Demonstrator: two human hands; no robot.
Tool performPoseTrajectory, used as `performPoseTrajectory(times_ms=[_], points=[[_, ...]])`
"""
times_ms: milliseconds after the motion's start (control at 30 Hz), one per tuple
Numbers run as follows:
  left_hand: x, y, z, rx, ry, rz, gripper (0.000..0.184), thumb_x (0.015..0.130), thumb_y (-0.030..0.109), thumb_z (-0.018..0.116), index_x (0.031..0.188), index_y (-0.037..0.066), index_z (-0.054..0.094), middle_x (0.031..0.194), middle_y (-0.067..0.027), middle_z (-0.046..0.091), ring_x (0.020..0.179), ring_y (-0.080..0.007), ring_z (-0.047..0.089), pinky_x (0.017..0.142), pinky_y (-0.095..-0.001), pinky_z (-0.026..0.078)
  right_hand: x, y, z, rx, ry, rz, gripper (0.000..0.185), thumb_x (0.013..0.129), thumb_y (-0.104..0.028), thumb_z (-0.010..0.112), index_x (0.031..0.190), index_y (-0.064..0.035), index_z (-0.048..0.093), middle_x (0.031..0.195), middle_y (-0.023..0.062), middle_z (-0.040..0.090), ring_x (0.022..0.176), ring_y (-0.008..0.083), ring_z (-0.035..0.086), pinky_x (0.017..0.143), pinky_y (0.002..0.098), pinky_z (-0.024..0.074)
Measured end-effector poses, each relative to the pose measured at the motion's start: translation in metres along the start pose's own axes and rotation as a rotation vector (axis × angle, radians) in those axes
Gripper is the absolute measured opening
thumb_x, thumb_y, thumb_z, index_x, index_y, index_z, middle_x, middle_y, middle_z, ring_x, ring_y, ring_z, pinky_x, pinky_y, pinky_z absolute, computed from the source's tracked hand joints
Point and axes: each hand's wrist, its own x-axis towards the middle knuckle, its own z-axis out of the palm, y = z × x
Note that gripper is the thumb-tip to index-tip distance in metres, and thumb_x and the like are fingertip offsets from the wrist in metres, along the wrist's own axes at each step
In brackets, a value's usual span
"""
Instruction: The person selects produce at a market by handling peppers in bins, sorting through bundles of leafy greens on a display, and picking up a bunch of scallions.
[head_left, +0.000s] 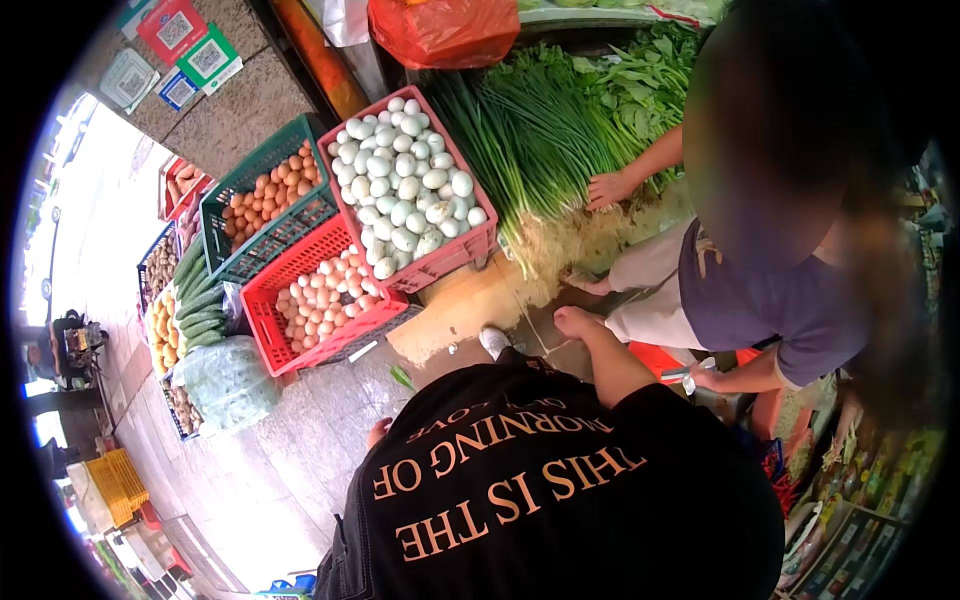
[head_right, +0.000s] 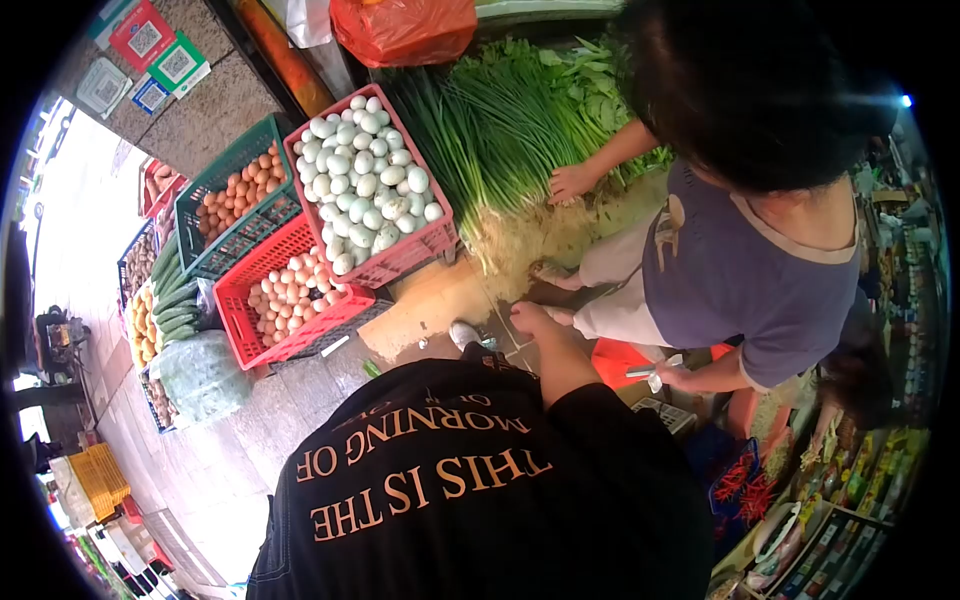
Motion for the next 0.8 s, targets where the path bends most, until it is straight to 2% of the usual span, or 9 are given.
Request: performPoseTrajectory(times_ms=[133, 333, 367, 433, 500, 633, 800], points=[[-0.002, -0.013, -0.009, 0.150, -0.021, 0.071, 0.049, 0.075, 0.029, 0.069, 0.115, 0.004, 0.054, 0.085, -0.0131, 0.064, 0.075, -0.0187, 0.062, 0.067, -0.0292, 0.047, -0.007, -0.009, 0.003, 0.002, 0.006, 0.024, 0.032, 0.080, -0.023, 0.053, 0.106, -0.0064, 0.060, 0.082, 0.0108, 0.065, 0.066, 0.0213, 0.061, 0.058, 0.0338, 0.0477], [0.007, -0.027, -0.011, -0.011, -0.058, 0.017, 0.048, 0.076, 0.030, 0.067, 0.114, 0.004, 0.054, 0.087, -0.0140, 0.064, 0.079, -0.0199, 0.062, 0.070, -0.0300, 0.047, 0.006, 0.017, 0.019, -0.072, 0.070, -0.068, 0.028, 0.080, -0.022, 0.052, 0.103, -0.0072, 0.060, 0.083, 0.0106, 0.065, 0.067, 0.0216, 0.061, 0.059, 0.0339, 0.0476], [0.007, -0.026, -0.011, 0.064, -0.015, 0.073, 0.047, 0.077, 0.029, 0.066, 0.114, 0.003, 0.054, 0.088, -0.0143, 0.064, 0.080, -0.0206, 0.062, 0.072, -0.0303, 0.047, 0.011, 0.025, 0.022, -0.099, 0.074, -0.094, 0.027, 0.080, -0.022, 0.051, 0.101, -0.0078, 0.061, 0.083, 0.0106, 0.065, 0.067, 0.0217, 0.061, 0.059, 0.0340, 0.0475], [-0.010, 0.008, -0.013, 0.212, 0.074, 0.186, 0.045, 0.079, 0.028, 0.064, 0.114, 0.002, 0.053, 0.090, -0.0151, 0.064, 0.084, -0.0219, 0.062, 0.074, -0.0309, 0.047, 0.012, 0.030, 0.023, -0.139, 0.070, -0.117, 0.024, 0.080, -0.022, 0.051, 0.097, -0.0088, 0.062, 0.081, 0.0106, 0.064, 0.066, 0.0220, 0.061, 0.059, 0.0343, 0.0472], [-0.013, 0.025, -0.017, 0.149, 0.021, 0.136, 0.043, 0.082, 0.027, 0.061, 0.115, 0.001, 0.053, 0.093, -0.0163, 0.064, 0.086, -0.0230, 0.062, 0.076, -0.0315, 0.047, 0.006, 0.028, 0.019, -0.167, 0.053, -0.106, 0.021, 0.080, -0.022, 0.051, 0.093, -0.0096, 0.062, 0.078, 0.0107, 0.064, 0.066, 0.0225, 0.060, 0.059, 0.0345, 0.0468], [-0.024, 0.057, -0.012, 0.028, 0.002, 0.062, 0.040, 0.085, 0.024, 0.057, 0.116, 0.000, 0.052, 0.096, -0.0183, 0.064, 0.090, -0.0241, 0.062, 0.077, -0.0319, 0.047, 0.000, 0.032, 0.017, -0.187, 0.088, -0.100, 0.023, 0.080, -0.024, 0.051, 0.094, -0.0109, 0.064, 0.083, 0.0123, 0.065, 0.073, 0.0242, 0.062, 0.064, 0.0334, 0.0480], [-0.027, 0.072, -0.011, 0.104, -0.047, 0.062, 0.040, 0.086, 0.023, 0.056, 0.117, -0.001, 0.051, 0.097, -0.0194, 0.063, 0.089, -0.0241, 0.062, 0.076, -0.0321, 0.047, 0.009, 0.047, 0.021, -0.166, 0.135, -0.147, 0.026, 0.080, -0.027, 0.053, 0.099, -0.0127, 0.065, 0.094, 0.0123, 0.065, 0.086, 0.0263, 0.063, 0.073, 0.0332, 0.0489]])
